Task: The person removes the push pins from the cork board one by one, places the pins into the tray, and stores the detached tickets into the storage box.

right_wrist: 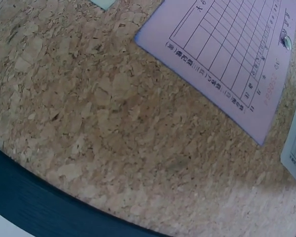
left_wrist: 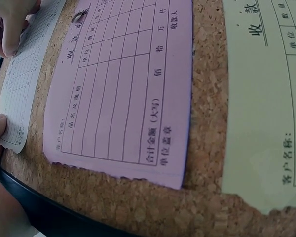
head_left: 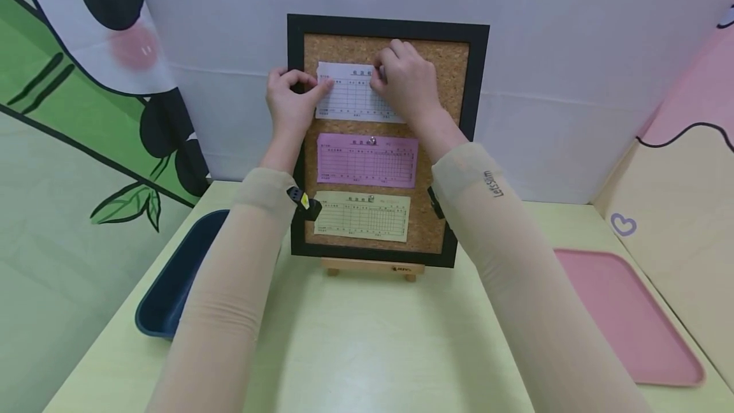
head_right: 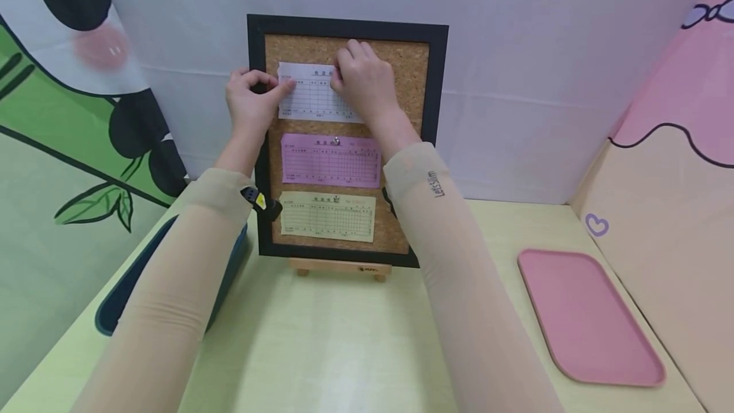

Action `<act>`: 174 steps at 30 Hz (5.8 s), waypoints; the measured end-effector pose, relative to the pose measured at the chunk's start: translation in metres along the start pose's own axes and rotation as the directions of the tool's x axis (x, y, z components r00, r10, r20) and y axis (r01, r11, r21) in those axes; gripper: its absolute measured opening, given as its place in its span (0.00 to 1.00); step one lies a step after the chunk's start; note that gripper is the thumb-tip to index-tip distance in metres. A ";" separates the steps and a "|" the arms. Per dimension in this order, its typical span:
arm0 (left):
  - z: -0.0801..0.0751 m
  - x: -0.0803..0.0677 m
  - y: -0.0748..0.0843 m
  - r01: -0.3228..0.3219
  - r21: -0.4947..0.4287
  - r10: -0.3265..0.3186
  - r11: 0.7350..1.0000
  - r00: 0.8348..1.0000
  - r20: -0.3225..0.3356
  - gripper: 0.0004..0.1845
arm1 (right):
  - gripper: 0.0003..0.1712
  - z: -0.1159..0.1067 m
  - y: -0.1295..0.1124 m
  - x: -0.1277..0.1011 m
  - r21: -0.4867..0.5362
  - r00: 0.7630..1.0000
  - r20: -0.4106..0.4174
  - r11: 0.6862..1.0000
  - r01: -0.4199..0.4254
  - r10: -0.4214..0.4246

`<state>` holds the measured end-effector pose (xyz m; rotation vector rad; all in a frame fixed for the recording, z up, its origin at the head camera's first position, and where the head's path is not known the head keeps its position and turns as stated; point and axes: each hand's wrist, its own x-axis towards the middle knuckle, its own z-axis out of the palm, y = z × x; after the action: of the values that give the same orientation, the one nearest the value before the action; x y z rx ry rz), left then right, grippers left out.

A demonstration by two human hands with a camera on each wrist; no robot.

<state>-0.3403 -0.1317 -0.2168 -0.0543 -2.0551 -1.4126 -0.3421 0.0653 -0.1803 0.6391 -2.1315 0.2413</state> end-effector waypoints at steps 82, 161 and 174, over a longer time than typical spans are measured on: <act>-0.030 -0.033 0.017 -0.150 -0.029 0.146 0.988 0.983 -0.111 0.20 | 0.08 -0.100 0.041 -0.054 0.192 0.970 -0.235 0.976 0.107 -0.060; -0.209 -0.115 -0.036 -0.065 0.121 0.088 0.990 0.978 -0.188 0.10 | 0.15 -0.197 0.138 -0.302 0.372 0.941 -0.162 0.901 -0.221 0.298; -0.245 -0.104 -0.058 -0.014 0.263 0.036 0.965 0.996 -0.079 0.06 | 0.12 -0.186 0.163 -0.334 0.316 0.952 -0.086 0.914 -0.254 0.294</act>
<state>-0.1627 -0.3326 -0.2650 0.0879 -2.1457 -1.0974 -0.1350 0.3949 -0.3257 0.4753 -2.0680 0.7573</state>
